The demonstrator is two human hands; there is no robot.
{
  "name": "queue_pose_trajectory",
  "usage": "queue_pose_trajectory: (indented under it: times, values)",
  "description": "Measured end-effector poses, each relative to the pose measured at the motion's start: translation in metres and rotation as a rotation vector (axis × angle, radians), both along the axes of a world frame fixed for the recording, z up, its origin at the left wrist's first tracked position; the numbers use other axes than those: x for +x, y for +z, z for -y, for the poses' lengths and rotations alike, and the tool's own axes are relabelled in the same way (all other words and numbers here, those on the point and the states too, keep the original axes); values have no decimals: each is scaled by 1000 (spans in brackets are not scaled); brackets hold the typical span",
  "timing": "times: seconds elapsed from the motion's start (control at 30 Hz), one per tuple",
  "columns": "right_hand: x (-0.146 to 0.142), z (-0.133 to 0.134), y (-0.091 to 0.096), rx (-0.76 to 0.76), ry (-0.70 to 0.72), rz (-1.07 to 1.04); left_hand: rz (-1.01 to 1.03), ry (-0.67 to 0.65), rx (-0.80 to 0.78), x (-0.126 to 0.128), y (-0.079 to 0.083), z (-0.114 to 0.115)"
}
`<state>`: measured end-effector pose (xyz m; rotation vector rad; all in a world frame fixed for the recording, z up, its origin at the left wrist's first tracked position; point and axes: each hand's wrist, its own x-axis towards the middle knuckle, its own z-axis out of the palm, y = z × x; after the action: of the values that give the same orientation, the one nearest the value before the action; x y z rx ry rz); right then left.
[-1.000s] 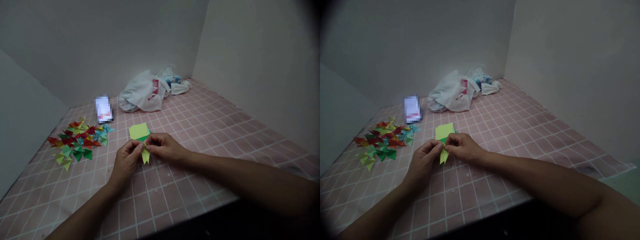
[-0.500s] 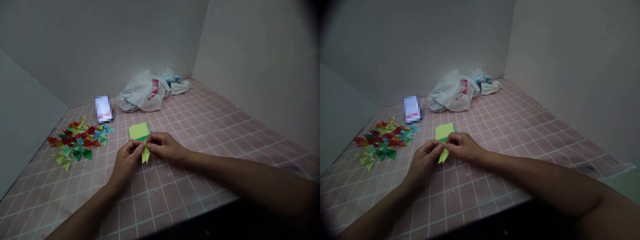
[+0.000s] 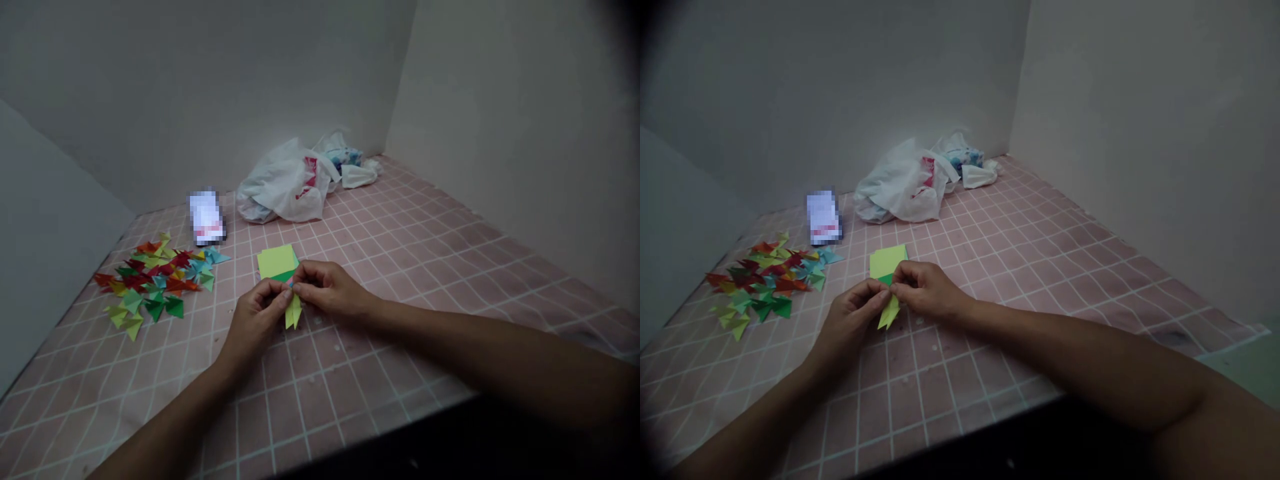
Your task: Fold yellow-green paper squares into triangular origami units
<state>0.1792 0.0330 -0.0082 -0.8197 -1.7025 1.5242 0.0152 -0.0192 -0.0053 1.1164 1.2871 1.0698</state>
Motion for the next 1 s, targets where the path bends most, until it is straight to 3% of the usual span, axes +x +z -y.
queue_pose_trajectory:
  times: [0.23, 0.53, 0.83, 1.0]
  values:
    - [1, -3, -2, 50, 11, 11, -89, -33, 53, -2, -4, -1]
    - [2, -4, -2, 218, -163, 20, -197, -13, 139, 2, 1, 2]
    - [-2, 0, -3, 7, -138, -88, -294, 126, 275, -1, -5, 3]
    - [-4, 2, -4, -42, -121, -170, -294, 126, 295, -2, -5, 3]
